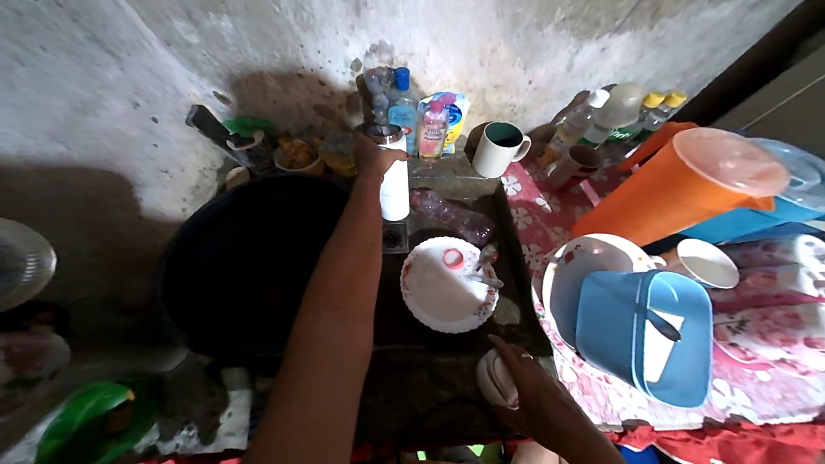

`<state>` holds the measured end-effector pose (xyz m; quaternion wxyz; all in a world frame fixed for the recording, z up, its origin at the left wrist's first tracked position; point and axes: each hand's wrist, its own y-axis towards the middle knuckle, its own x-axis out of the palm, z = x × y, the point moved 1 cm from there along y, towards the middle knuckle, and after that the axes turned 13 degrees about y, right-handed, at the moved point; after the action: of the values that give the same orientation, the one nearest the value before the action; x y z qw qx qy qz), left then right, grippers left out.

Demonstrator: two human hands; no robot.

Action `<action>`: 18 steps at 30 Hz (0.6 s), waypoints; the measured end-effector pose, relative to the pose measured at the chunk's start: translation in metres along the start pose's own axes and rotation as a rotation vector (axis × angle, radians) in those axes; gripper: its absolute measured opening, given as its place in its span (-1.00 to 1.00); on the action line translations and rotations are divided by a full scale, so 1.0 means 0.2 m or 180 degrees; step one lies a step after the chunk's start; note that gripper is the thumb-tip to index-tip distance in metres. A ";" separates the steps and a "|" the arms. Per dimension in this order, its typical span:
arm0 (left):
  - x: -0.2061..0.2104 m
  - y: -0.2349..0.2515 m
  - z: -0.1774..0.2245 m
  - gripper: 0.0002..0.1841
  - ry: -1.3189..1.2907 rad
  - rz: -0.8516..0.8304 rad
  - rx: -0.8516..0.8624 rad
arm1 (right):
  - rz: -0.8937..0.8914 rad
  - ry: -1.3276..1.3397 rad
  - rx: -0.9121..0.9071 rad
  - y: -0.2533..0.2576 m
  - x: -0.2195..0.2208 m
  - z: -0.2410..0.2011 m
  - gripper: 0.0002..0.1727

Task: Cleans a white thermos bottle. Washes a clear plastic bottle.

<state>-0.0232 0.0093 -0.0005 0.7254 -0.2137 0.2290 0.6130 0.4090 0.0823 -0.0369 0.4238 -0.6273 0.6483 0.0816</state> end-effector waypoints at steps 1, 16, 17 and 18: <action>0.00 0.00 0.00 0.16 0.0009 0.0004 0.0002 | -0.0026 -0.0003 0.0022 0.00 0.00 0.00 0.17; 0.00 -0.01 0.00 0.18 0.0019 -0.0011 -0.0067 | 0.0070 0.0233 -0.0005 0.01 -0.03 -0.02 0.18; 0.00 -0.01 0.00 0.18 0.0040 -0.0003 -0.0071 | 0.0141 0.0286 -0.0081 0.01 -0.04 -0.03 0.17; 0.00 -0.01 0.00 0.17 0.0056 -0.0010 -0.0068 | 0.0257 0.0314 -0.0186 0.02 -0.05 -0.05 0.17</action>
<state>-0.0222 0.0084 -0.0004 0.7219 -0.2273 0.2285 0.6124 0.4005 0.0845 -0.0257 0.3692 -0.6159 0.6905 0.0865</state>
